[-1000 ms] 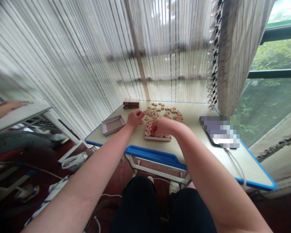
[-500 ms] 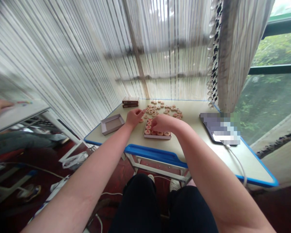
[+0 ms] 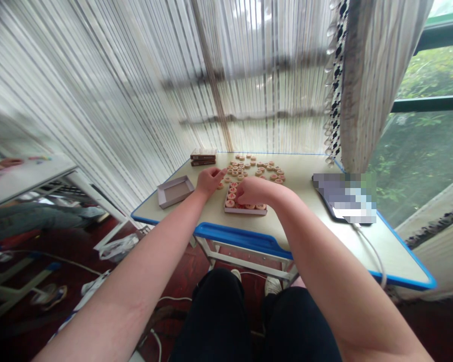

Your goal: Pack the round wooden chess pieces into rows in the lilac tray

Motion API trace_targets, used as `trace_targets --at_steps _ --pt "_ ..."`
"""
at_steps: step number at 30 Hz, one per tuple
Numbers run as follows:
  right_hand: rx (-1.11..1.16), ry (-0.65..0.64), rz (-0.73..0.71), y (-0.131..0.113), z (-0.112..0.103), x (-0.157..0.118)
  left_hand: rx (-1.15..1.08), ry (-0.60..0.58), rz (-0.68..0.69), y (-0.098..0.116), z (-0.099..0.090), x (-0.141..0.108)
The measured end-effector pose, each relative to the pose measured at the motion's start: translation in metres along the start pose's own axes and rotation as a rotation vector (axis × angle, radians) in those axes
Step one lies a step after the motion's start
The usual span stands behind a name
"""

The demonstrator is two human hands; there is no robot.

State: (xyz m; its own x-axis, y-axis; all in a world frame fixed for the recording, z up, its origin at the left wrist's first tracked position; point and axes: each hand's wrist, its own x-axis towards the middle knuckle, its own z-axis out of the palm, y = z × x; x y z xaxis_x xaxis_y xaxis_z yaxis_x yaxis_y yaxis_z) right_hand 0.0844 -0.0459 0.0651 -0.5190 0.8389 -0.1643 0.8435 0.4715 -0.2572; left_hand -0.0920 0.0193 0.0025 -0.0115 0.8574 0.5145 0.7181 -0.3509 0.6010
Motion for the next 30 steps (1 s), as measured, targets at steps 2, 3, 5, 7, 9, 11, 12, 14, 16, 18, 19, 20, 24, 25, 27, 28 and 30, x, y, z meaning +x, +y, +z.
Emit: trace_targets --at_steps 2,3,5,7,9,11,12,14,16,18,19,20,24,25,27,28,30 --pt "0.002 0.004 0.010 -0.001 0.000 -0.001 0.014 -0.004 -0.002 0.001 -0.001 0.000" --pt "0.006 0.001 0.015 -0.001 0.000 -0.001 0.020 -0.007 -0.003 0.001 -0.001 0.000" --pt "0.014 -0.009 0.023 -0.001 0.000 -0.001 0.025 -0.013 -0.003 0.001 -0.001 0.000" --pt "0.022 -0.016 0.029 0.000 0.000 -0.001 0.023 -0.016 0.002 0.001 -0.001 0.000" --pt "0.030 -0.011 0.030 0.001 0.000 0.000 0.021 -0.014 0.011 0.000 -0.001 0.000" --pt "0.033 -0.003 0.020 0.003 0.000 0.000 0.019 -0.012 0.020 -0.001 0.000 0.001" --pt "0.034 0.001 0.017 0.004 0.000 0.000 0.017 -0.011 0.022 -0.002 0.001 0.001" --pt "0.037 0.004 0.017 0.004 0.000 0.000 0.013 -0.008 0.023 -0.003 0.002 0.001" --pt "0.038 0.002 0.017 0.003 0.000 -0.001 0.011 0.000 0.024 -0.003 0.003 0.002" --pt "0.030 0.005 0.005 0.001 -0.001 -0.002 0.015 0.007 0.019 -0.003 0.003 0.002" --pt "0.027 0.013 -0.002 0.001 -0.002 -0.002 0.019 0.007 0.016 -0.003 0.003 0.001" --pt "0.025 0.027 -0.005 0.001 -0.003 -0.003 0.024 0.004 0.012 -0.003 0.002 0.001" --pt "0.044 0.221 0.056 0.010 -0.010 -0.002 0.039 -0.010 0.016 -0.001 0.001 0.000" --pt "0.050 0.292 0.089 0.016 -0.011 -0.001 0.041 -0.014 0.019 -0.001 0.001 0.000" --pt "0.052 0.402 0.168 0.031 -0.014 0.003 0.049 -0.024 0.022 -0.001 0.002 0.000" --pt "0.056 0.414 0.215 0.040 -0.015 0.006 0.056 -0.030 0.024 -0.002 0.003 0.000" --pt "0.059 0.426 0.335 0.060 -0.015 0.011 0.071 -0.043 0.036 -0.004 0.005 0.001"
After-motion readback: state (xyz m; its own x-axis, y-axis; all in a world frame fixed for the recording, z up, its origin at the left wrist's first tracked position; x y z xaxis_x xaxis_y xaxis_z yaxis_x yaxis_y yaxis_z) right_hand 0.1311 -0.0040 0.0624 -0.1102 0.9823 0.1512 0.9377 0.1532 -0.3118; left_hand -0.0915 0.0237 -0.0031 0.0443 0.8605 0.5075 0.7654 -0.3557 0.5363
